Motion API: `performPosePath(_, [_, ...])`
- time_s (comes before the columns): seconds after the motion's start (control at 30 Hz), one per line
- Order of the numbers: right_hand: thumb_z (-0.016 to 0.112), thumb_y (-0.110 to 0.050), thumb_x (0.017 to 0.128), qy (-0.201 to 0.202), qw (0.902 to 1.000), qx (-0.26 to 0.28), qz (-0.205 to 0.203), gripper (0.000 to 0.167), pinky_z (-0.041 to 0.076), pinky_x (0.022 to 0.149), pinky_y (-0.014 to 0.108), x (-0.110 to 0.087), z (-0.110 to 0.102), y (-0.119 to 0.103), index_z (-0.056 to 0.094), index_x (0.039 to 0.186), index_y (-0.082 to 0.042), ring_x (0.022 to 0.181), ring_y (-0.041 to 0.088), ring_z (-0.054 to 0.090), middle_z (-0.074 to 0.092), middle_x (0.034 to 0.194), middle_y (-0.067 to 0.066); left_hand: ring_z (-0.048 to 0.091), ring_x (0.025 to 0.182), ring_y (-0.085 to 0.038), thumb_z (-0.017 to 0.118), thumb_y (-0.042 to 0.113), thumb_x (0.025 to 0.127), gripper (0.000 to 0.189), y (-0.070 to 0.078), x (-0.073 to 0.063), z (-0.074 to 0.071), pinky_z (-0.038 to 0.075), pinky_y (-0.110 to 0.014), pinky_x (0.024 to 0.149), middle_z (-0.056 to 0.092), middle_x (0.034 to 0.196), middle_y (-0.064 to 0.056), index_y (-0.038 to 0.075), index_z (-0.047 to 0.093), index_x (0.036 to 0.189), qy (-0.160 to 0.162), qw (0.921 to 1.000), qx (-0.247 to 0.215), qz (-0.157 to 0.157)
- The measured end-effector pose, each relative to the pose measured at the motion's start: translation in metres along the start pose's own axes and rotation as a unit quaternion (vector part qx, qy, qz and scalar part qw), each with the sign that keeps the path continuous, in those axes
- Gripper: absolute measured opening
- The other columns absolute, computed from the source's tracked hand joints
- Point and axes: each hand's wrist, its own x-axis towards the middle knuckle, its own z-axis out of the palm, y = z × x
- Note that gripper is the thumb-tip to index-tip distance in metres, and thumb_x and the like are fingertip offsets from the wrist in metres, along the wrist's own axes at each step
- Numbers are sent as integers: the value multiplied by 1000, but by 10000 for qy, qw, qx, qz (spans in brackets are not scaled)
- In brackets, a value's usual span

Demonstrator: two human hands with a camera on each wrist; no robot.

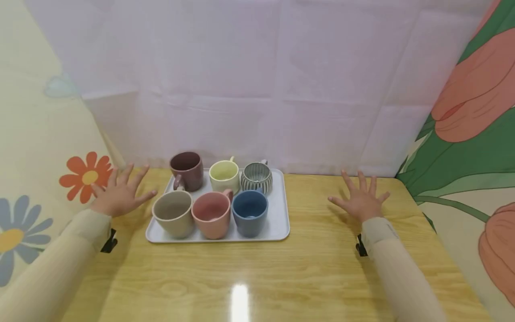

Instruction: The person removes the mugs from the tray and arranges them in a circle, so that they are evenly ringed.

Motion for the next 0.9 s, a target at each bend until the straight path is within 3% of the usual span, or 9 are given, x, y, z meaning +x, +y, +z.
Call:
performPosePath(0.23, [55,-78,87,186,9988,154,-424,103,-3,94,90,-6,-2,-16,6,164,-32,144,61,-12,-3,167,24,-17,143,-60,35,69,100,87,3,-9,-9,-9,-92,87,-12,165,-27,25,-7,163,129,9995,-208,200])
performPosePath(0.3, [62,-74,86,389,9969,298,-617,102,1,97,89,-10,1,-21,11,164,-31,146,59,-7,2,167,23,-16,145,-58,38,65,102,86,6,-13,-11,-7,-91,90,-12,166,-25,26,-6,164,323,9984,-354,301])
performPosePath(0.4, [71,-64,84,731,9909,569,-976,100,9,102,85,-18,9,-29,21,163,-27,146,58,2,10,165,25,-4,147,-57,45,56,104,82,10,-21,-9,2,-90,96,-3,167,-24,23,1,165,851,9923,-603,671])
performPosePath(0.57, [83,-43,82,1140,9732,1253,-1553,91,22,105,77,-29,20,-48,37,155,-13,142,55,18,22,158,28,16,145,-55,55,39,104,74,16,-36,1,15,-81,105,15,164,-27,12,20,162,1826,9672,-1083,1398])
performPosePath(0.67, [85,-33,82,1226,9618,1698,-1763,86,29,103,75,-34,26,-65,41,151,-10,140,52,22,27,155,26,16,146,-53,56,29,105,68,22,-47,7,14,-76,110,19,163,-28,9,23,161,2068,9500,-1726,1576])
performPosePath(0.77, [87,-23,80,1311,9457,2139,-2065,82,31,104,71,-36,33,-81,43,148,-5,138,48,26,31,151,25,23,146,-44,54,18,105,62,28,-57,14,23,-46,121,23,161,-26,10,27,161,2211,9289,-2508,1594])
performPosePath(0.83, [87,-19,79,1263,9346,2472,-2223,81,33,105,67,-38,38,-92,44,147,-3,137,45,29,33,150,24,27,147,-28,53,12,105,61,32,-62,18,27,-21,115,26,160,-24,12,28,161,2221,9169,-2954,1508])
performPosePath(0.9, [86,-15,80,1134,9230,2852,-2320,80,35,106,63,-40,42,-102,44,146,-2,137,41,32,34,150,24,34,141,-13,51,9,106,57,35,-65,23,29,-4,100,31,157,-25,10,32,159,2276,9071,-3235,1439])
